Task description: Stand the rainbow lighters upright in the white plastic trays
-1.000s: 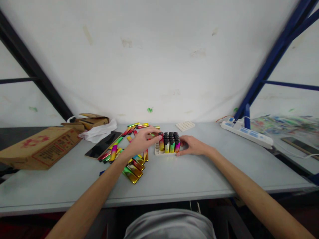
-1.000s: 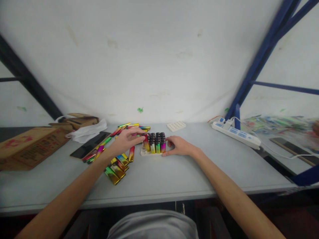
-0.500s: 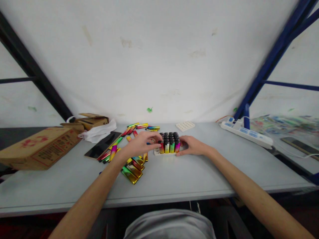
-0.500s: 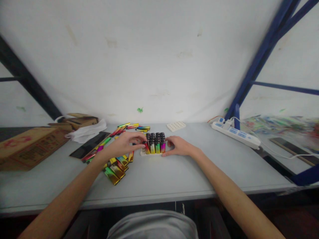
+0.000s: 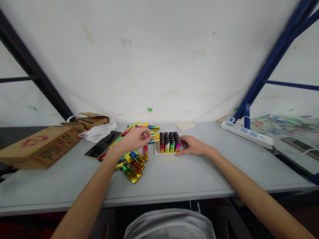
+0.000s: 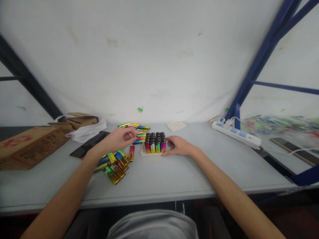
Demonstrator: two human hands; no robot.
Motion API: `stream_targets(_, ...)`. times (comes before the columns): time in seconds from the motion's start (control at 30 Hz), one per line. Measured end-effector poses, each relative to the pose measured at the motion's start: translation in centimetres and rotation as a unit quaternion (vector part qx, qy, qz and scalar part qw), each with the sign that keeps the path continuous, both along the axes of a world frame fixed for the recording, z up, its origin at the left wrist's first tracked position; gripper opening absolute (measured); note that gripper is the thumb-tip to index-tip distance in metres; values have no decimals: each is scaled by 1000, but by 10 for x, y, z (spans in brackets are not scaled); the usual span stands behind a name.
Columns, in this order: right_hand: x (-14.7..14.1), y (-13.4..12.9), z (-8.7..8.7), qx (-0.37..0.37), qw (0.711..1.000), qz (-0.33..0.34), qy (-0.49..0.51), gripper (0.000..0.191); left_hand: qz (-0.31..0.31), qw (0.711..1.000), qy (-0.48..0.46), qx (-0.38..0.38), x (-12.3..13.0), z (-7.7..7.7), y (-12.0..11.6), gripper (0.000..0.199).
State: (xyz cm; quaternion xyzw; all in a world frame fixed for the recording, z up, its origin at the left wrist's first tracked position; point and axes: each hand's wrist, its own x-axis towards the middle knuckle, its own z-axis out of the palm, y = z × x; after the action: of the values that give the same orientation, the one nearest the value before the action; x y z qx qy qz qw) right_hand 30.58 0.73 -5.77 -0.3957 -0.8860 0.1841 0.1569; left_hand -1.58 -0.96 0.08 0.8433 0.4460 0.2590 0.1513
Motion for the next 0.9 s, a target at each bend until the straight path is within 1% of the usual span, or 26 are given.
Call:
stream_targets(0.07,0,0,0,2,1000,-1,-1,64,38,996,68,33,-12,-2,7,16)
stream_targets(0.1,1,0,0,3,1000,-1,-1,64,52,993,97,35,-16,-5,10,17)
stream_targets(0.17,1,1,-1,4,1000,0,0,64,69,987,146,6,-20,-11,13,18)
stream_targets(0.23,2,1,-2,3,1000,2,2,65,75,981,177,-40,-19,-17,13,23)
stream_targets(0.3,2,2,-3,4,1000,3,4,64,70,978,186,-62,-14,-23,11,29)
stream_targets(0.43,2,3,-4,7,1000,2,5,66,59,977,195,-57,-3,-29,9,23)
stream_targets(0.5,2,3,-4,6,1000,1,4,67,63,980,177,-70,0,-29,9,30)
stream_targets(0.57,1,2,-3,4,1000,1,5,66,57,986,127,-93,1,-27,9,39)
stream_targets(0.6,1,1,-2,3,1000,1,6,66,49,989,88,-108,2,-25,10,42)
stream_targets(0.7,0,1,-2,-1,1000,0,9,67,28,987,-67,-145,4,-19,10,43)
stream_targets(0.77,1,2,-2,-3,1000,-1,10,67,24,973,-171,-152,7,-15,9,40)
stream_targets(0.83,1,3,-4,-2,1000,1,11,66,16,955,-250,-159,12,-12,7,36)
stream_targets(0.9,2,3,-5,0,1000,6,9,66,-2,926,-328,-190,18,-8,2,33)
